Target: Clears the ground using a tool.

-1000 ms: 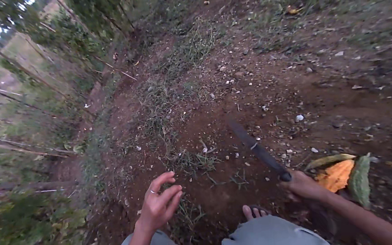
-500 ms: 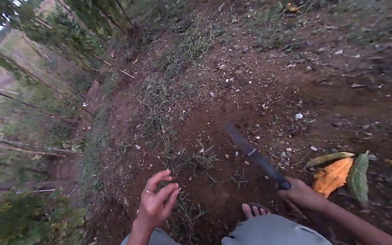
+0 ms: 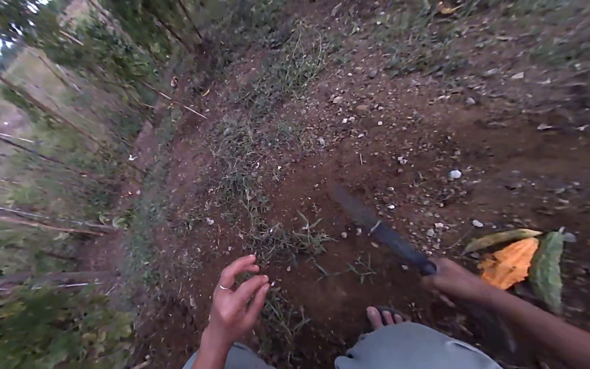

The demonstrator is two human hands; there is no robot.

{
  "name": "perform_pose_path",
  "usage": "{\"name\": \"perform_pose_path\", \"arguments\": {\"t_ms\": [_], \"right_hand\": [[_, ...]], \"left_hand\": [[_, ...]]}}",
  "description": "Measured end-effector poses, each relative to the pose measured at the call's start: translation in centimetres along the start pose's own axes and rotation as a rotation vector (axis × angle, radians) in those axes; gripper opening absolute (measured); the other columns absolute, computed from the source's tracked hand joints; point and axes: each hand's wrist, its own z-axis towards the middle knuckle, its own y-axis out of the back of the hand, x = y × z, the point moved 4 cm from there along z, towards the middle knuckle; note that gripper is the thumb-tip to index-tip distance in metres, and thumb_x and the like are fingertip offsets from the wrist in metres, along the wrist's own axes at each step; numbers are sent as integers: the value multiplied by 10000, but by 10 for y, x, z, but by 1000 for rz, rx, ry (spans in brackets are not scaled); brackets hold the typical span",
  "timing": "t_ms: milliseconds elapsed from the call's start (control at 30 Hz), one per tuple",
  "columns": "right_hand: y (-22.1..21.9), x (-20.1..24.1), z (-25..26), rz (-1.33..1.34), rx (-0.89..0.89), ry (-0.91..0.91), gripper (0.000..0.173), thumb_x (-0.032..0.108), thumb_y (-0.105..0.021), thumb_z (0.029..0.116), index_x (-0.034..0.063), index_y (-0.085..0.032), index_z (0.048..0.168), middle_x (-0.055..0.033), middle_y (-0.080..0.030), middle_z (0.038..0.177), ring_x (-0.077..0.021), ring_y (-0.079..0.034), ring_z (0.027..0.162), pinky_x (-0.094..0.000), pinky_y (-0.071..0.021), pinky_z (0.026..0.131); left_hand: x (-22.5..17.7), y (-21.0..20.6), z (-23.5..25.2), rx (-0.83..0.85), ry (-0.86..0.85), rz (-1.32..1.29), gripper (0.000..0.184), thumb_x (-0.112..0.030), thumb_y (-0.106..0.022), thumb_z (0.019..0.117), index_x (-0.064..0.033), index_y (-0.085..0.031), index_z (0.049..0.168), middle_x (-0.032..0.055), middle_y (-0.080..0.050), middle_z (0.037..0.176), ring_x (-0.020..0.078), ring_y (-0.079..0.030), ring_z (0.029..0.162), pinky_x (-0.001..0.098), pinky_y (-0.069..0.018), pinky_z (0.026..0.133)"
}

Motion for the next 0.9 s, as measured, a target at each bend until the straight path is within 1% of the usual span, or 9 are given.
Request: {"name": "perform_pose_path", "arguments": {"t_ms": [167, 233, 333, 433, 567, 700, 767, 833, 900], "right_hand": [[-24, 41, 29, 529, -229, 10, 206, 90, -623, 1006, 16, -500, 1155, 10, -516, 630, -100, -544, 458, -276, -546, 486], [-45, 32, 38, 241, -139, 35, 178, 29, -625, 962, -44, -542, 1102, -43, -550, 625, -130, -558, 468, -294, -537, 498], [-66, 16, 34, -445, 172, -28, 276, 106, -693, 946, -64, -613, 1148, -212, -663, 895, -318, -670, 745, -493, -563, 727], [-49, 27, 14, -579, 213, 5, 321, 153, -705, 961, -56, -611, 1185, -242, -672, 952, -364, -688, 805, -530, -564, 764], [-14, 39, 9, -175, -11, 26, 290, 77, -667, 973, -53, -566, 1212, -136, -606, 755, -213, -596, 565, -388, -544, 578], [-30, 43, 19, 445, -233, 28, 206, 23, -609, 976, -13, -496, 1145, -7, -533, 634, -112, -554, 454, -282, -544, 473], [-43, 24, 24, 244, -178, 44, 223, 15, -638, 951, -58, -528, 1131, -57, -569, 647, -145, -580, 481, -308, -553, 506], [-45, 7, 25, -224, 15, -26, 340, 79, -688, 953, -91, -571, 1224, -211, -656, 881, -297, -665, 713, -469, -572, 712], [-37, 2, 20, -429, 72, -68, 385, 141, -698, 962, -57, -572, 1268, -252, -673, 986, -359, -695, 815, -534, -570, 777]], "left_hand": [[0, -3, 3, -3, -3, 3, 93, -219, -636, 1008, -137, -654, 1048, 25, -554, 1307, 37, -593, 1180, 210, -518, 1019], [-2, -5, 4, -5, -10, -2, 88, -213, -639, 1007, -135, -649, 1047, 26, -548, 1307, 35, -588, 1185, 207, -514, 1024], [-1, -6, 3, -6, -20, -6, 88, -208, -640, 1006, -136, -648, 1055, 29, -545, 1312, 41, -584, 1199, 214, -512, 1032], [-1, -3, 1, -11, -9, 10, 88, -214, -640, 1005, -138, -651, 1047, 30, -552, 1305, 44, -589, 1190, 214, -514, 1028], [-2, 6, -1, -39, 13, 24, 81, -216, -641, 1005, -149, -654, 1049, 15, -549, 1308, 35, -586, 1192, 213, -514, 1027], [-1, 9, 0, -51, 1, 25, 93, -230, -637, 1008, -144, -652, 1041, 14, -548, 1308, 33, -589, 1186, 213, -518, 1020], [-2, 8, 0, -48, -2, 17, 90, -226, -636, 1008, -144, -651, 1043, 17, -545, 1309, 33, -588, 1182, 212, -516, 1020], [-1, 5, 2, -50, -11, 3, 85, -217, -634, 1008, -147, -650, 1054, 20, -542, 1315, 35, -590, 1181, 214, -519, 1018], [-1, 3, 2, -44, -18, 0, 84, -210, -636, 1005, -144, -647, 1056, 25, -545, 1310, 40, -594, 1177, 215, -522, 1015]]}}
